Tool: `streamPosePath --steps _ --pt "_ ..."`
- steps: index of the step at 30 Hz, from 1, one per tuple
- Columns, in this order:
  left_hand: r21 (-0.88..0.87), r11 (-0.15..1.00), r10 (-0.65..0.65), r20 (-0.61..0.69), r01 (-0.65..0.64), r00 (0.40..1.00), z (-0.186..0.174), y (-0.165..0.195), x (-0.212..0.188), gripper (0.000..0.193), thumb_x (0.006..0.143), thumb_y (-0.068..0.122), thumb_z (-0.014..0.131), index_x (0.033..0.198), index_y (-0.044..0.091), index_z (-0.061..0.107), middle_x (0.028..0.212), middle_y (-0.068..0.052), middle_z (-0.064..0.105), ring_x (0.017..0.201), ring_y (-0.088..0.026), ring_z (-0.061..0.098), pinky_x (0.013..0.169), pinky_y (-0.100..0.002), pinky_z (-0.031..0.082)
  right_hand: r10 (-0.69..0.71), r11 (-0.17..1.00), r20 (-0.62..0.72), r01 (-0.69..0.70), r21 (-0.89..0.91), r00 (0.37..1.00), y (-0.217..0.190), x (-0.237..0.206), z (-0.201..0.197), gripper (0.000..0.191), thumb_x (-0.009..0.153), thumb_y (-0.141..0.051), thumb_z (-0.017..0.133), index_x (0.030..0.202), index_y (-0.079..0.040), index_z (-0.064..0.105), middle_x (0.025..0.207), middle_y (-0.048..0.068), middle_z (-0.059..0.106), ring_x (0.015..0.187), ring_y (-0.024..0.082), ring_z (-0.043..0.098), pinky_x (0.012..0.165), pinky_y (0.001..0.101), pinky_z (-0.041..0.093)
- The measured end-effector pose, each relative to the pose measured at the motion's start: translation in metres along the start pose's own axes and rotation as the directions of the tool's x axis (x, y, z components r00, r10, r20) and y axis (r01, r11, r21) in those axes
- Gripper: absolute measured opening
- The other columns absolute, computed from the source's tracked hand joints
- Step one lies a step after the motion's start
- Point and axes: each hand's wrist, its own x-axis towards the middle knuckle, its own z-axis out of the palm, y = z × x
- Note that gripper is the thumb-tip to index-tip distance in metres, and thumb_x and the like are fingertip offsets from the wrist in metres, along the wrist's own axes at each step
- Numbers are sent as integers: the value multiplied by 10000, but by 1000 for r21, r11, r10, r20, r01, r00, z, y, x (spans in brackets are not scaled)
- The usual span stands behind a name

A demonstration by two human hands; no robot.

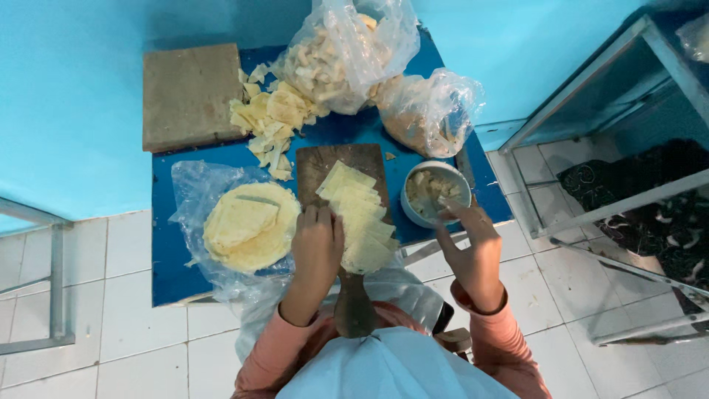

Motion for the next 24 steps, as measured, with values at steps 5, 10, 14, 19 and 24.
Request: streamPosePath --steps 5,10,14,19,24 --pt "-30 1000 0 39 1 999 2 -4 0 152 887 127 675 968 0 655 967 -199 632 915 -411 613 736 -499 515 92 996 -8 -92 -18 996 6 0 -9 375 805 29 805 1165 -25 716 979 76 738 744 193 614 634 287 511" --pt "10 1000 -26 80 25 996 -2 -10 8 142 883 138 672 951 14 657 974 -195 640 933 -412 619 742 -507 520 58 998 9 -58 -24 998 5 3 -9 374 801 36 808 1155 -36 714 975 67 737 723 189 584 635 289 494" --pt "55 996 -78 118 72 990 -8 -8 15 172 861 161 679 958 21 655 995 -196 641 939 -410 628 719 -510 528 94 991 85 -85 -99 992 8 9 -15 474 693 -56 901 1131 -41 722 973 79 718 723 224 595 695 360 505" --pt "-26 999 -42 43 43 998 -20 6 15 198 868 140 693 1035 37 663 1014 -176 638 947 -394 634 734 -493 529 -89 967 248 144 -210 965 18 4 -9 744 551 -162 907 1247 -77 658 1248 154 682 1250 375 565 1060 623 325" --pt "-303 950 56 -57 -71 997 -26 26 9 218 898 120 725 1084 47 639 1021 -132 628 935 -339 656 760 -455 525 -58 947 208 119 -297 976 28 -10 16 747 693 -77 869 1393 -149 619 1239 74 653 1298 323 550 1237 714 197"
